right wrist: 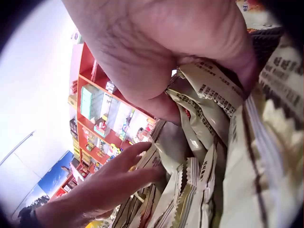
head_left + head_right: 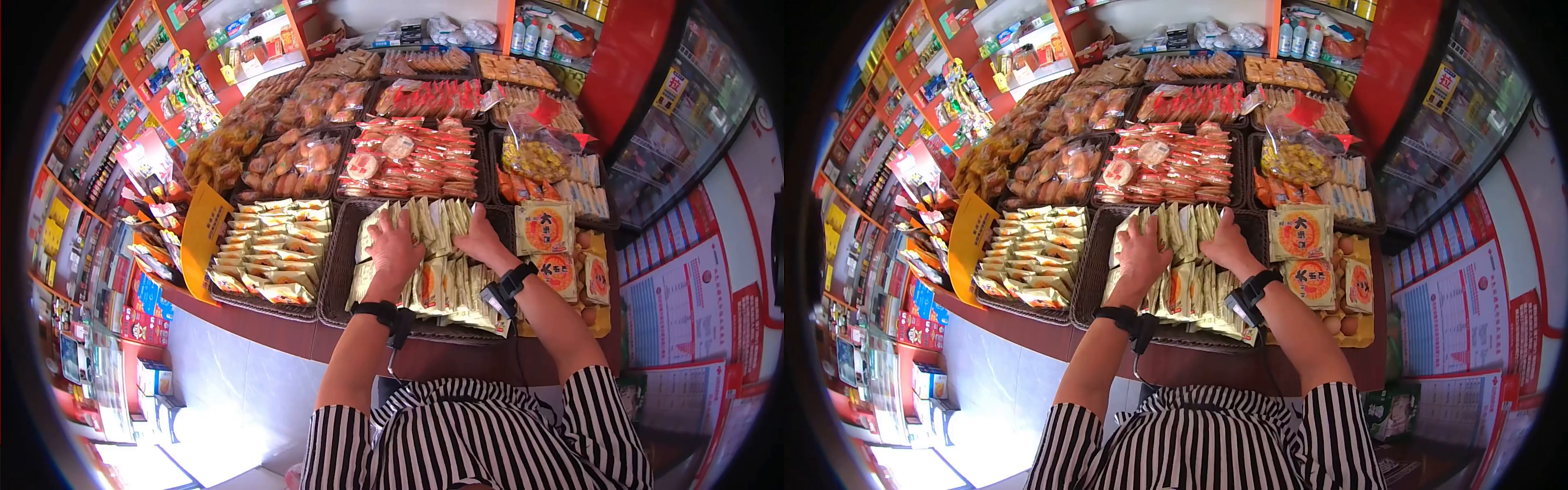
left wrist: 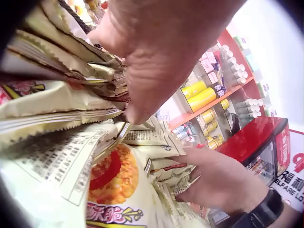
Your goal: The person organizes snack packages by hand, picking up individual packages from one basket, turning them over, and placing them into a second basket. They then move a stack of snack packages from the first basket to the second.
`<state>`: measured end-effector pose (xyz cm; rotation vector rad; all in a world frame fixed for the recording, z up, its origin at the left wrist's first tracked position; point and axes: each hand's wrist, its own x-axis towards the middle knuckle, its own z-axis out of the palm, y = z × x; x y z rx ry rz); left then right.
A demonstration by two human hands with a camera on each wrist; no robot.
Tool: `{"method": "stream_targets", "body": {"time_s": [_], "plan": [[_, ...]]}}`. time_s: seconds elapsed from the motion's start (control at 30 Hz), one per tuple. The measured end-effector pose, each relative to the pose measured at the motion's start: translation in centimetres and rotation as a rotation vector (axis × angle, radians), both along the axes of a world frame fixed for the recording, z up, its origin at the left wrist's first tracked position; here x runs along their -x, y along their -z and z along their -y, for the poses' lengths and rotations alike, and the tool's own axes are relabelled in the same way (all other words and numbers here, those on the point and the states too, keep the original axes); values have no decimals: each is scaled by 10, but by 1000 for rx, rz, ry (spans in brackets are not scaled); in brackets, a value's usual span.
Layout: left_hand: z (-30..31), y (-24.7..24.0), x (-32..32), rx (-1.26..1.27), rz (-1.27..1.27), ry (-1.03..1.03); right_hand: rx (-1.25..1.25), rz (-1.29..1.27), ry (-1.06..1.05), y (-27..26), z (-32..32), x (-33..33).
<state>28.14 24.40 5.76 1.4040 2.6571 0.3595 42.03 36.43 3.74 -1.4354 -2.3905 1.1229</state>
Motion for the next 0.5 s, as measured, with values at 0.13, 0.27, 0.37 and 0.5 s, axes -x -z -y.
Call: {"method": "stream_targets", "body": {"time_s": [0.13,0.27,0.37,0.5], "plan": [[0,11,23,-73,4,78,221,-222,61,-11,-2,-18],[6,14,38,-193,45,87,192,-299,104,6,-6,-20],[2,9,25,-64,58,14,192,-339,55,2,-2,-13],[-1,3,12,102,-30,7,64,-95,-10,-5,6,7]]}}
